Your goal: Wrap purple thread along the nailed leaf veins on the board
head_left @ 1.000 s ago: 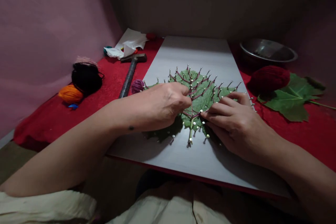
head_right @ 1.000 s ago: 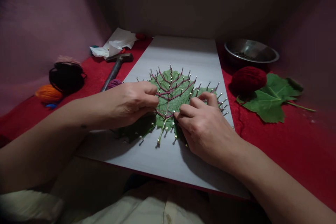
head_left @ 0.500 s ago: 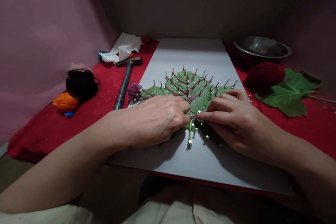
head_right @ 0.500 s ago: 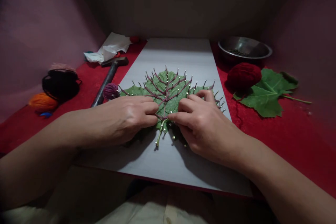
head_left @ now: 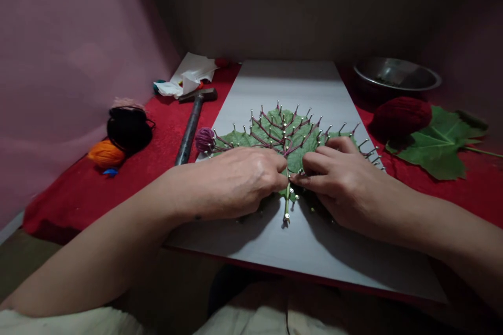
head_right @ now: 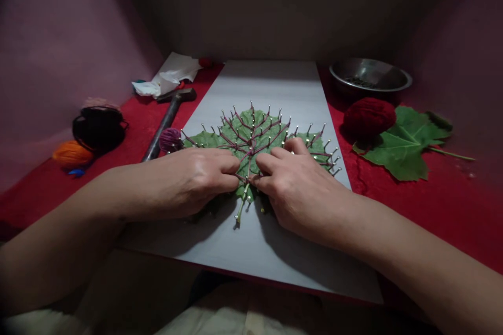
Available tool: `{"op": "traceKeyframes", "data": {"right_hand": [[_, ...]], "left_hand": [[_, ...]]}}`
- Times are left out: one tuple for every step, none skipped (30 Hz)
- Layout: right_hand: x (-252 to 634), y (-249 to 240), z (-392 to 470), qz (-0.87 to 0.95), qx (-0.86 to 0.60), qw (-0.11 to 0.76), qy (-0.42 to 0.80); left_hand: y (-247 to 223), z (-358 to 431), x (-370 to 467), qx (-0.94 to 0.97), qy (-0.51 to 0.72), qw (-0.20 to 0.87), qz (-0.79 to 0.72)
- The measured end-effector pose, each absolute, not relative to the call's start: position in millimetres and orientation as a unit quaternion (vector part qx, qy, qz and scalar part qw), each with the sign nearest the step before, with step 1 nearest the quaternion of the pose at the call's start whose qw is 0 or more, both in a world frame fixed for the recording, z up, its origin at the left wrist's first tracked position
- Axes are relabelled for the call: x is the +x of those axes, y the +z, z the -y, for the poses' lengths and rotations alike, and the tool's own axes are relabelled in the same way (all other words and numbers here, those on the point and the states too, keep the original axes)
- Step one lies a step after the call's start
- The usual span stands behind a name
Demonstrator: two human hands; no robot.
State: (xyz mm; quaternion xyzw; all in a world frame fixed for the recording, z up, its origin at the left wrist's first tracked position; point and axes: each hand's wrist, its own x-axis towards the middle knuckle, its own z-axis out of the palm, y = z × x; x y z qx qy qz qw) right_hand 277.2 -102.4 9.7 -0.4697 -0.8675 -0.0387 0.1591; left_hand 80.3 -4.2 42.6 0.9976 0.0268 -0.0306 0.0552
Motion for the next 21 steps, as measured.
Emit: {"op": "traceKeyframes", "data": {"right_hand": [[276.2,9.2,103.0,0.867,-0.465,0.174,-0.040],[275.1,8.0,104.0,0.866,-0.459,0.193,-0.039],[274.0,6.2,105.0,0.863,-0.457,0.211,-0.036],[273.0,3.5,105.8,0.857,-0.461,0.230,-0.029],[272.2,0.3,106.0,0.850,-0.461,0.254,-0.026],[271.5,-3.3,105.7,0.843,-0.463,0.271,-0.027],[271.2,-6.7,105.0,0.840,-0.463,0.282,-0.027],[271.0,-9.6,104.3,0.839,-0.459,0.291,-0.028],[271.2,-11.5,103.8,0.839,-0.457,0.295,-0.030],[271.6,-12.2,103.9,0.840,-0.454,0.294,-0.030],[272.3,-11.6,104.4,0.842,-0.454,0.290,-0.031],[273.3,-9.6,105.5,0.843,-0.454,0.286,-0.032],[274.6,-6.5,106.7,0.845,-0.454,0.282,-0.032],[276.2,-2.5,108.0,0.845,-0.452,0.284,-0.033],[278.2,2.3,109.2,0.846,-0.444,0.293,-0.034],[280.4,7.3,110.3,0.846,-0.438,0.302,-0.026],[282.7,12.3,111.3,0.843,-0.434,0.319,-0.016],[285.2,17.0,112.3,0.835,-0.438,0.332,-0.001],[287.6,21.0,113.4,0.825,-0.445,0.348,0.014],[289.9,24.3,114.5,0.812,-0.452,0.368,0.027],[291.9,26.8,115.7,0.798,-0.461,0.386,0.038]], "left_hand": [[43.7,5.8,80.2,0.998,-0.036,0.049,-0.030],[45.1,7.7,80.1,0.998,-0.040,0.041,-0.032],[46.3,9.8,80.1,0.998,-0.038,0.032,-0.031],[47.2,11.7,80.1,0.999,-0.041,0.021,-0.025],[47.8,13.0,80.1,0.999,-0.041,0.011,-0.020],[47.9,13.8,80.2,0.999,-0.048,0.006,-0.016],[47.7,13.9,80.2,0.998,-0.055,0.000,-0.017],[47.4,13.7,80.2,0.998,-0.059,-0.003,-0.017],[47.1,13.4,80.2,0.998,-0.060,-0.005,-0.018],[46.7,13.1,80.1,0.998,-0.059,-0.007,-0.019],[46.5,12.9,80.0,0.998,-0.054,-0.006,-0.019],[46.2,12.7,79.9,0.999,-0.051,-0.003,-0.019],[46.0,12.4,79.8,0.999,-0.050,0.003,-0.020],[45.7,12.0,79.6,0.998,-0.050,0.011,-0.022],[45.5,11.4,79.4,0.998,-0.050,0.019,-0.024],[45.3,10.6,79.2,0.998,-0.051,0.028,-0.025],[45.2,9.9,78.9,0.998,-0.052,0.036,-0.026],[45.3,9.2,78.7,0.997,-0.053,0.044,-0.028],[45.6,8.6,78.6,0.997,-0.054,0.051,-0.029],[46.1,8.2,78.5,0.996,-0.056,0.057,-0.031],[46.8,8.0,78.5,0.996,-0.058,0.061,-0.035]]}}
